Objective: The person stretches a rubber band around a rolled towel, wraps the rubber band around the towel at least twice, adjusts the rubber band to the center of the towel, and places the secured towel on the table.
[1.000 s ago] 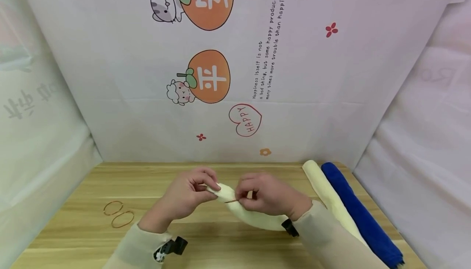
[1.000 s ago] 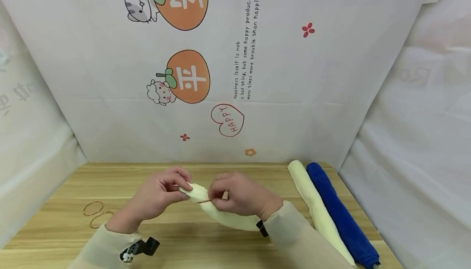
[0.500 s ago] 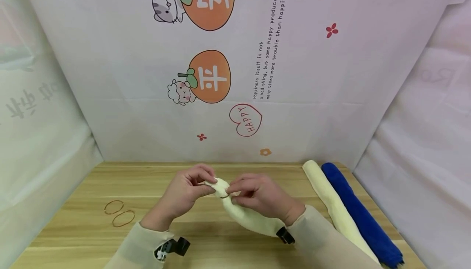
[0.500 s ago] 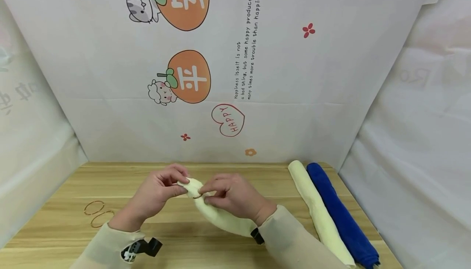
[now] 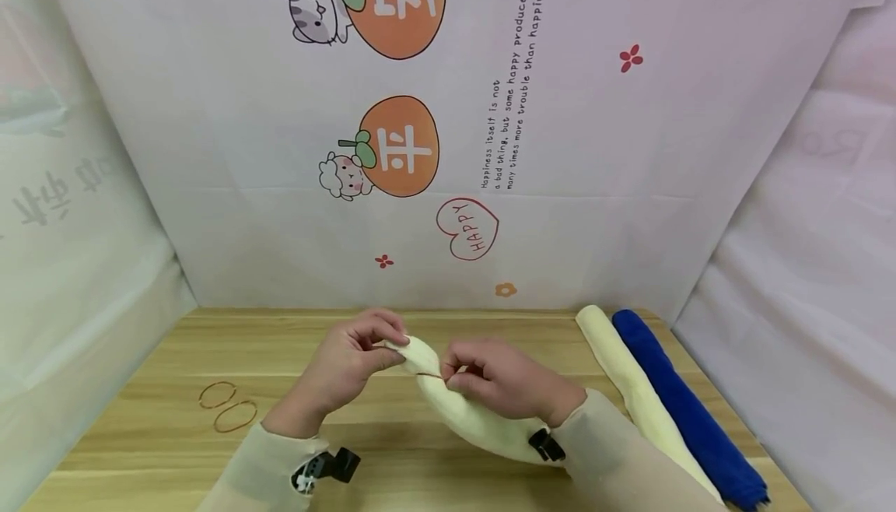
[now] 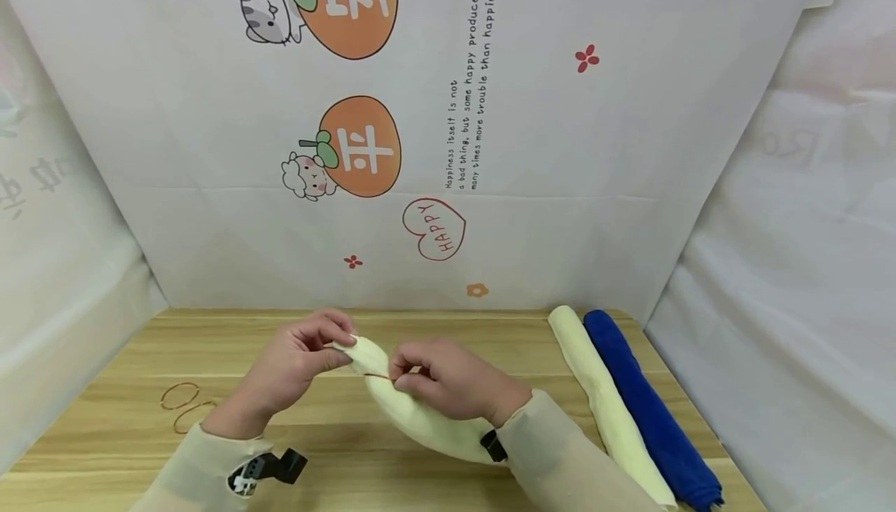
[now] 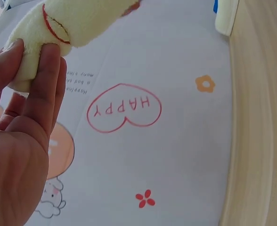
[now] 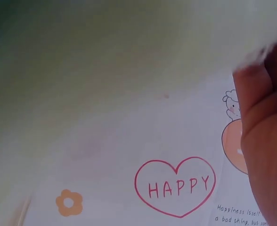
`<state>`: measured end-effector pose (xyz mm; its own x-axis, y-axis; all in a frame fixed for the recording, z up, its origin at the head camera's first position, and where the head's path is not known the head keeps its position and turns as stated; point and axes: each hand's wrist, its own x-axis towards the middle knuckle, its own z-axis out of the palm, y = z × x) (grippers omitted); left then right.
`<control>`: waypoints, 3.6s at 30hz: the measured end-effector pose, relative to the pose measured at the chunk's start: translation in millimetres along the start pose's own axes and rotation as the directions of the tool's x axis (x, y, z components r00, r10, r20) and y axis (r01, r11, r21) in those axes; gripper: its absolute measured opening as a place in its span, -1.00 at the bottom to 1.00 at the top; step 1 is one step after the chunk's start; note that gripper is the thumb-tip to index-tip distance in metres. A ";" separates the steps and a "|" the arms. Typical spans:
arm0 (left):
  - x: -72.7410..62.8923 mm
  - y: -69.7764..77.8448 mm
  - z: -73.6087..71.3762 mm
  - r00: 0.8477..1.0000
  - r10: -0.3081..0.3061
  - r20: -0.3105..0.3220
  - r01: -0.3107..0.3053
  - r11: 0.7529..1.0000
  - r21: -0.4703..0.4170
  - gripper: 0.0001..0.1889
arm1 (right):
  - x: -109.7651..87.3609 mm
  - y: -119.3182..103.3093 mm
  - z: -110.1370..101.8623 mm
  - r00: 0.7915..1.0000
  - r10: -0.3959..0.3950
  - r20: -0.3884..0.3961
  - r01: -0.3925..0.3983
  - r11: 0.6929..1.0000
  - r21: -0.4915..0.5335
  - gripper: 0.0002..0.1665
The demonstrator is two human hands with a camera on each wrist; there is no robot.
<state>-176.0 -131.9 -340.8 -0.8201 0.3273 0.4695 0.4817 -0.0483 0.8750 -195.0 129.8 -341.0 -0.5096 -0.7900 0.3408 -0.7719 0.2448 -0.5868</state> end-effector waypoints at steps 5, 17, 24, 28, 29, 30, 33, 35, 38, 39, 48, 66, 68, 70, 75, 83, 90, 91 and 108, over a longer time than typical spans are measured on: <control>-0.6 1.1 -8.1 0.999 0.026 -0.024 -0.025 0.999 0.028 -0.88 | -6.7 -1.8 -5.3 0.993 0.108 0.040 -0.107 0.994 -0.038 -0.88; 4.6 -0.5 6.9 0.973 -0.201 0.113 0.174 0.961 0.214 -0.82 | -0.2 -5.0 2.2 0.999 -0.018 -0.036 0.008 0.965 -0.264 -0.87; 4.1 0.4 6.1 0.991 -0.099 0.091 0.089 0.991 0.103 -0.89 | -4.4 -1.7 3.6 0.998 -0.048 0.027 0.049 0.999 0.000 -0.93; 4.9 4.1 3.7 0.999 -0.048 0.025 0.044 0.992 0.117 -0.86 | -6.7 3.1 4.5 0.999 -0.013 0.042 0.010 0.997 0.077 -0.89; 5.0 4.9 2.8 0.999 -0.037 0.007 0.036 0.991 0.131 -0.85 | -7.6 4.1 4.6 0.999 -0.001 0.047 -0.003 0.996 0.088 -0.87; 5.0 5.4 1.8 1.000 -0.029 -0.008 0.030 0.989 0.144 -0.84 | -8.5 4.9 4.6 0.998 0.013 0.053 -0.018 0.995 0.097 -0.87; 4.9 5.2 -1.0 1.000 -0.009 -0.014 0.012 0.982 0.190 -0.81 | -10.4 5.9 5.7 0.995 0.053 0.080 -0.061 0.993 0.098 -0.86; 5.2 3.2 -1.1 1.000 -0.007 0.016 0.003 0.974 0.227 -0.82 | -10.9 6.2 7.3 0.996 0.063 0.068 -0.066 0.997 0.048 -0.85; 6.1 0.6 2.1 0.996 -0.040 0.081 0.018 0.967 0.253 -0.86 | -10.5 6.1 10.3 0.999 0.046 -0.002 -0.046 0.994 -0.104 -0.78; 6.3 -0.2 3.7 0.993 -0.065 0.094 0.037 0.963 0.266 -0.89 | -10.2 6.0 11.1 0.999 0.030 -0.036 -0.036 0.984 -0.172 -0.76; 9.0 -2.8 22.2 0.924 -0.382 0.002 0.381 0.922 0.075 -0.76 | -4.6 -7.2 13.3 0.991 -0.087 -0.107 -0.022 0.665 -0.746 -0.74; 4.8 7.0 2.1 0.964 -0.081 0.255 -0.008 0.944 0.331 -0.86 | 0.3 3.4 -7.3 0.966 -0.246 -0.077 0.227 0.955 -0.193 -0.63; 4.7 6.6 4.0 0.967 -0.059 0.248 -0.019 0.953 0.302 -0.86 | 1.7 2.4 -5.0 0.970 -0.235 -0.069 0.217 0.954 -0.204 -0.62; 4.6 4.5 6.0 0.974 -0.040 0.222 -0.025 0.959 0.282 -0.85 | 2.5 2.0 -2.2 0.970 -0.230 -0.079 0.206 0.951 -0.231 -0.63; 4.7 -0.8 10.0 0.990 -0.044 0.137 0.003 0.958 0.286 -0.82 | 2.1 0.9 2.9 0.972 -0.212 -0.104 0.175 0.943 -0.284 -0.65; 6.1 0.3 11.6 0.986 -0.145 0.076 0.123 0.962 0.244 -0.88 | -1.8 1.1 1.2 0.966 -0.244 -0.086 0.213 0.938 -0.272 -0.59; 6.8 -4.2 13.1 0.986 -0.151 0.069 0.136 0.974 0.183 -0.84 | 5.2 -3.2 -0.3 0.970 -0.238 -0.052 0.212 0.928 -0.306 -0.76; 7.2 -5.1 13.5 0.987 -0.147 0.069 0.132 0.974 0.186 -0.84 | 6.5 -3.8 -0.4 0.970 -0.238 -0.045 0.213 0.927 -0.310 -0.77; 8.1 -8.2 7.5 0.987 -0.156 0.045 0.152 0.986 0.068 -0.86 | 11.5 0.9 -2.2 0.972 -0.223 -0.079 0.203 0.957 -0.208 -0.80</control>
<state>-184.3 -121.7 -345.1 -0.8704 0.3726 0.3219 0.3710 0.0664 0.9263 -202.5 122.2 -336.0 -0.3531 -0.7778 0.5199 -0.9210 0.1913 -0.3393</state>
